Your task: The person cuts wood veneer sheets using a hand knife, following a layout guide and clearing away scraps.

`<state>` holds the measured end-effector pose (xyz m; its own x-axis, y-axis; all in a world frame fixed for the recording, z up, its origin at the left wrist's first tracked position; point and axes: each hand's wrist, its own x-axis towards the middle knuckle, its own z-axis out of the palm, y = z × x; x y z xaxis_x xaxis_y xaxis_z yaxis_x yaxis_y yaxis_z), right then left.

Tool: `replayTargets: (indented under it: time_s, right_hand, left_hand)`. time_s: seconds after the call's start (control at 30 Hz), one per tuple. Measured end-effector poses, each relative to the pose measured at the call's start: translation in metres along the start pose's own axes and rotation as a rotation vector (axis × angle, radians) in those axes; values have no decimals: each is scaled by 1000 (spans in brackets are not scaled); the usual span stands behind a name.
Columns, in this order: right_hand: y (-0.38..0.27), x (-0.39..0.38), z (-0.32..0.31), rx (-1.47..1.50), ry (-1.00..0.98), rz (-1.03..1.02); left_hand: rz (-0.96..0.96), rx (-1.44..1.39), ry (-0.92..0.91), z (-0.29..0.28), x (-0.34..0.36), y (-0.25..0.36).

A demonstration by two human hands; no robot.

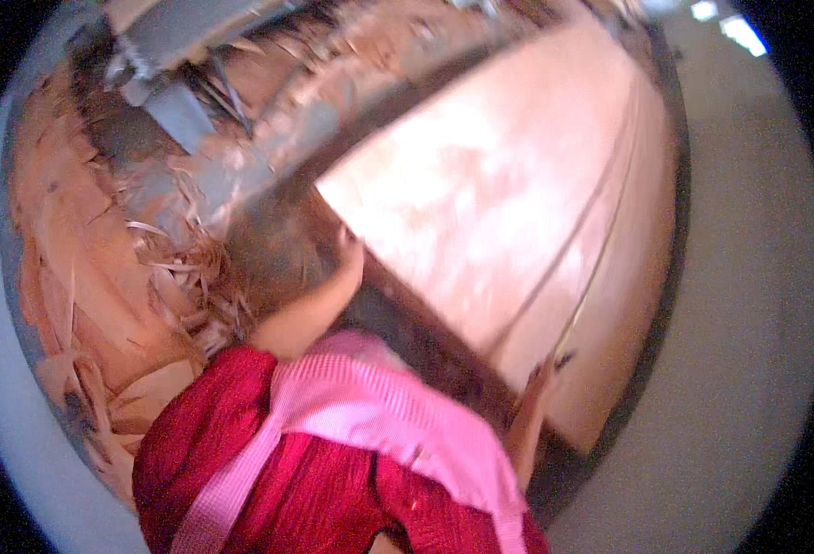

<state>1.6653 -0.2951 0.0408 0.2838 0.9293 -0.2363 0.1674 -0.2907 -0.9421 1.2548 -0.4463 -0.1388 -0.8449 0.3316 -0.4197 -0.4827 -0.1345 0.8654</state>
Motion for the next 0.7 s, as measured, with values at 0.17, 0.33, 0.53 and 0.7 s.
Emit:
replayTargets:
  time_s: [0.17,0.33,0.53,0.7]
  right_hand:
    - [48,-51,75,-7,-10,83]
    - [-3,-126,260,88,-262,-13]
    - [-51,-248,544,158,-542,13]
    - [-102,-413,765,350,-732,142]
  left_hand:
    - [119,412,238,-152,45,28]
    - [-17,205,-84,-376,116,109]
    - [-10,309,-71,-528,188,183]
    - [183,652,-177,-475,256,335]
